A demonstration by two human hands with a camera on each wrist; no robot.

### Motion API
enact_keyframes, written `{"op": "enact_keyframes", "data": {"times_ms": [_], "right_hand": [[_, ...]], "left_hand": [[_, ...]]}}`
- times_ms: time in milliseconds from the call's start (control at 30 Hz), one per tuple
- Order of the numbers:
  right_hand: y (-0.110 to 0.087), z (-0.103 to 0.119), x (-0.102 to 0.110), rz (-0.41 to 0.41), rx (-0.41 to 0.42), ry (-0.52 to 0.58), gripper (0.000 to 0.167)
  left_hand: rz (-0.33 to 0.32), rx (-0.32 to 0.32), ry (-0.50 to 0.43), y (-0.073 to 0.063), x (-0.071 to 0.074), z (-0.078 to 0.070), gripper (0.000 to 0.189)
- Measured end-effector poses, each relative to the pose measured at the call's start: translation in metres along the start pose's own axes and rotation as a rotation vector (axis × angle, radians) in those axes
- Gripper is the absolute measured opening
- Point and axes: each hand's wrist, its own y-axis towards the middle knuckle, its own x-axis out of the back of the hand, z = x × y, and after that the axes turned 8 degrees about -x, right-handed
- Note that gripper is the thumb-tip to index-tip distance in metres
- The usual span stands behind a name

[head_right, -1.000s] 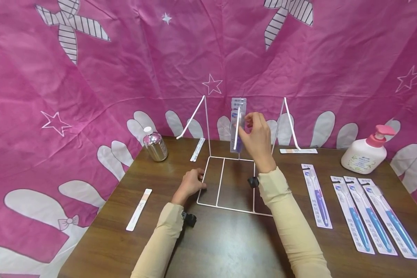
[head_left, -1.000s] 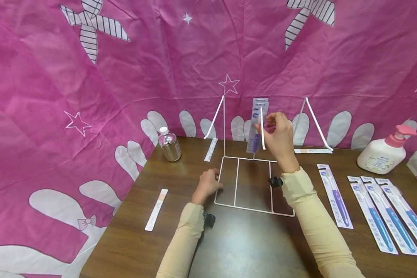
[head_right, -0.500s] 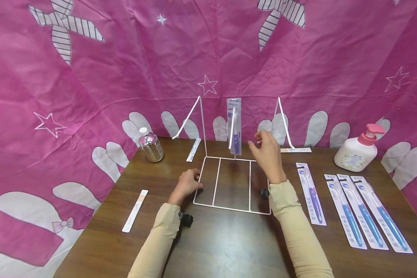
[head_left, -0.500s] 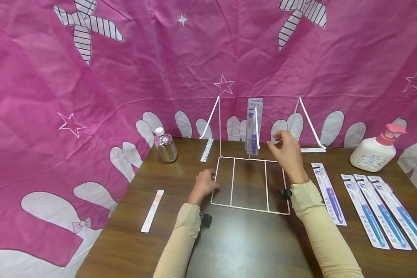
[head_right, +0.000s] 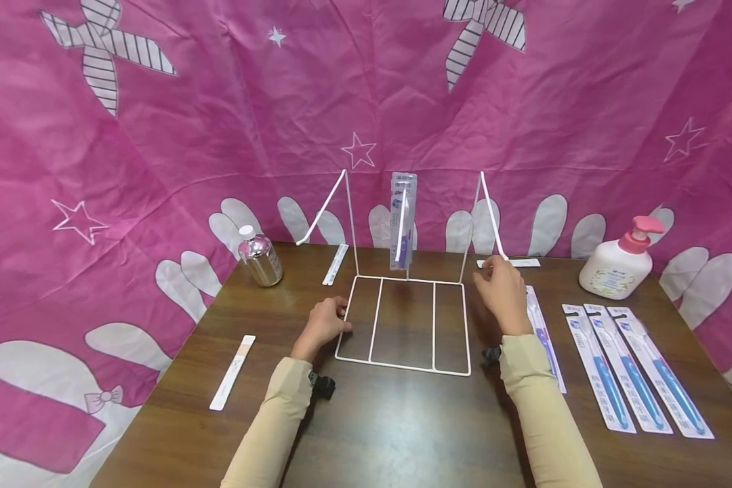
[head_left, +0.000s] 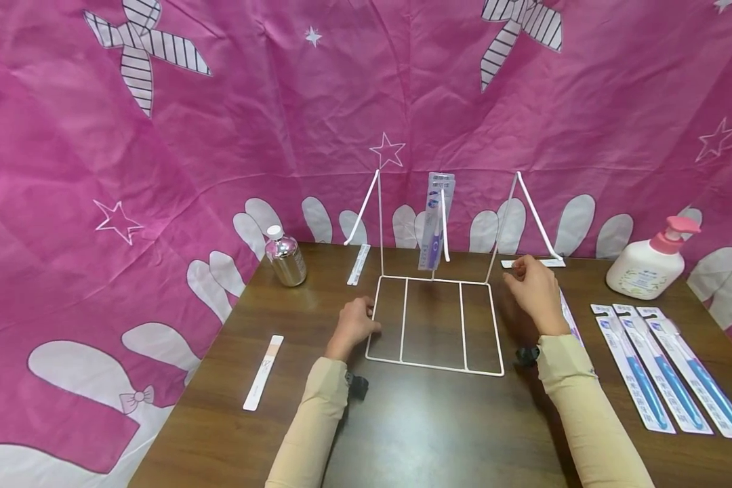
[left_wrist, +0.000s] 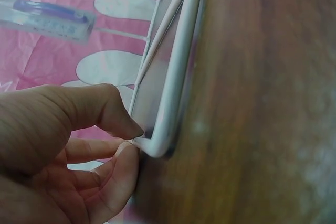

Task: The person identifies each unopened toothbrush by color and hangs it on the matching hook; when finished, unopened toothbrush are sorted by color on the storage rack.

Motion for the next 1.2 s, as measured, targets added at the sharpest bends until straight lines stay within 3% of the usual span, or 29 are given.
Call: {"op": "enact_keyframes", "data": {"times_ms": [300, 567, 833, 1200], "right_hand": [[-0.006, -0.034, 0.013, 0.079, -0.107, -0.109, 0.031], [-0.008, -0.057, 0.025, 0.159, -0.227, -0.219, 0.047], [-0.007, -0.071, 0.029, 0.233, -0.282, -0.301, 0.055], [-0.007, -0.073, 0.035, 0.273, -0.375, -0.357, 0.043]], "left_hand": [[-0.007, -0.006, -0.013, 0.000, 0.000, 0.002, 0.044], [-0.002, 0.004, -0.024, -0.001, -0.001, 0.004, 0.047], [-0.005, 0.000, -0.024, 0.001, 0.000, 0.003, 0.047], [0.000, 0.001, -0.035, 0.000, 0.001, 0.001, 0.046]]}}
